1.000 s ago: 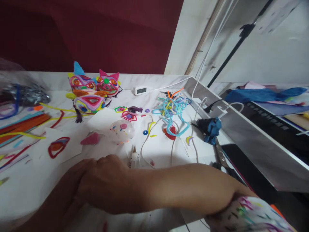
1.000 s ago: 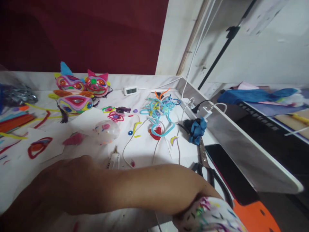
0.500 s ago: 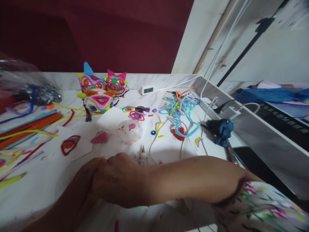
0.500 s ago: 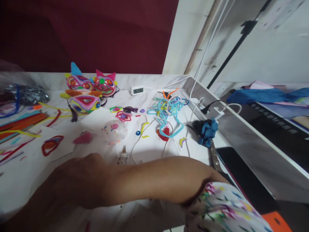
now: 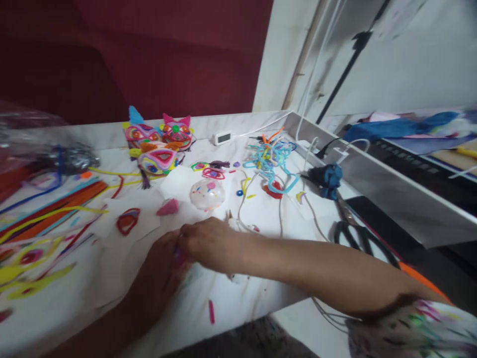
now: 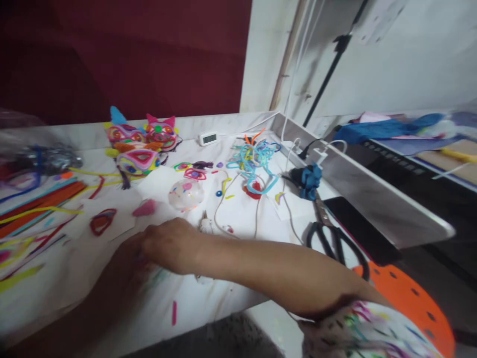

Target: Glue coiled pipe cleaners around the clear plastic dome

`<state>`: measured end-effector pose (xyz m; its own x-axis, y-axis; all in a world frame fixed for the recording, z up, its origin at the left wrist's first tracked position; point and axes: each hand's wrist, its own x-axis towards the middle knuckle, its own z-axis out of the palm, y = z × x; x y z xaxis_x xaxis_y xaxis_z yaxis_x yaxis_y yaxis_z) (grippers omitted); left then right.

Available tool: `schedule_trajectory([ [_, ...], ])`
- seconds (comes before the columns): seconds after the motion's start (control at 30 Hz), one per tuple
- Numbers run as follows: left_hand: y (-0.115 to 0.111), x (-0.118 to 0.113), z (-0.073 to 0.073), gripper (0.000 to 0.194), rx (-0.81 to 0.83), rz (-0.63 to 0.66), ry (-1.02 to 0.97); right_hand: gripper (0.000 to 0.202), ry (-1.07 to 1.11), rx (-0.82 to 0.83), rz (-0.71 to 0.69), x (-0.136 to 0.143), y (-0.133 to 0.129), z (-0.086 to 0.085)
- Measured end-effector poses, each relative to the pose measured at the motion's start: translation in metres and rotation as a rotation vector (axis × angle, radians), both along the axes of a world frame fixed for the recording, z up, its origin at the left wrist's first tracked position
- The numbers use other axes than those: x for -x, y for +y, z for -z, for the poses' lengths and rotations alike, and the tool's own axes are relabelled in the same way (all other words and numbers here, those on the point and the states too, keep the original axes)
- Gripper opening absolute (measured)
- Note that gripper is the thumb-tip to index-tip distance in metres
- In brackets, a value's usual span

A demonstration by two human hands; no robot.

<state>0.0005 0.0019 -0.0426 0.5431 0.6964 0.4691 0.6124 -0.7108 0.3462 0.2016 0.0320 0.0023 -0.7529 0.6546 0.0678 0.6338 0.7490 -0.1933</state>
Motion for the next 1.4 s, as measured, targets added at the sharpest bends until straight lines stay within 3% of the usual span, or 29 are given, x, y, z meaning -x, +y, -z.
schedule_trajectory([
  [0.13, 0.01, -0.004, 0.0, 0.056, 0.085, 0.034, 0.057, 0.013, 0.093, 0.029, 0.024, -0.014, -0.003, 0.009],
  [0.33, -0.004, -0.003, -0.016, 0.06, 0.164, 0.053, 0.079, 0.015, 0.233, 0.12, -0.05, -0.033, 0.004, 0.025],
  [0.5, -0.005, -0.002, -0.019, 0.067, 0.171, 0.153, 0.047, 0.022, 0.301, 0.167, -0.034, -0.039, 0.017, 0.048],
  [0.6, -0.005, -0.002, -0.021, 0.066, 0.185, 0.165, 0.009, 0.024, 0.344, 0.178, -0.029, -0.044, 0.016, 0.053],
  [0.87, -0.006, -0.002, -0.021, 0.076, 0.191, 0.127, -0.051, 0.034, 0.406, 0.17, -0.032, -0.078, -0.022, 0.024],
  [1.1, -0.004, 0.0, -0.017, 0.073, 0.135, 0.027, -0.067, 0.034, 0.441, 0.061, 0.084, -0.126, -0.052, 0.022],
  [1.27, 0.002, 0.002, -0.009, 0.065, 0.075, -0.003, -0.039, 0.03, 0.35, -0.085, 0.372, -0.186, -0.052, 0.01],
  [1.4, 0.008, 0.003, -0.001, 0.06, 0.002, -0.022, -0.016, 0.032, 0.226, -0.193, 0.61, -0.232, -0.024, -0.009],
])
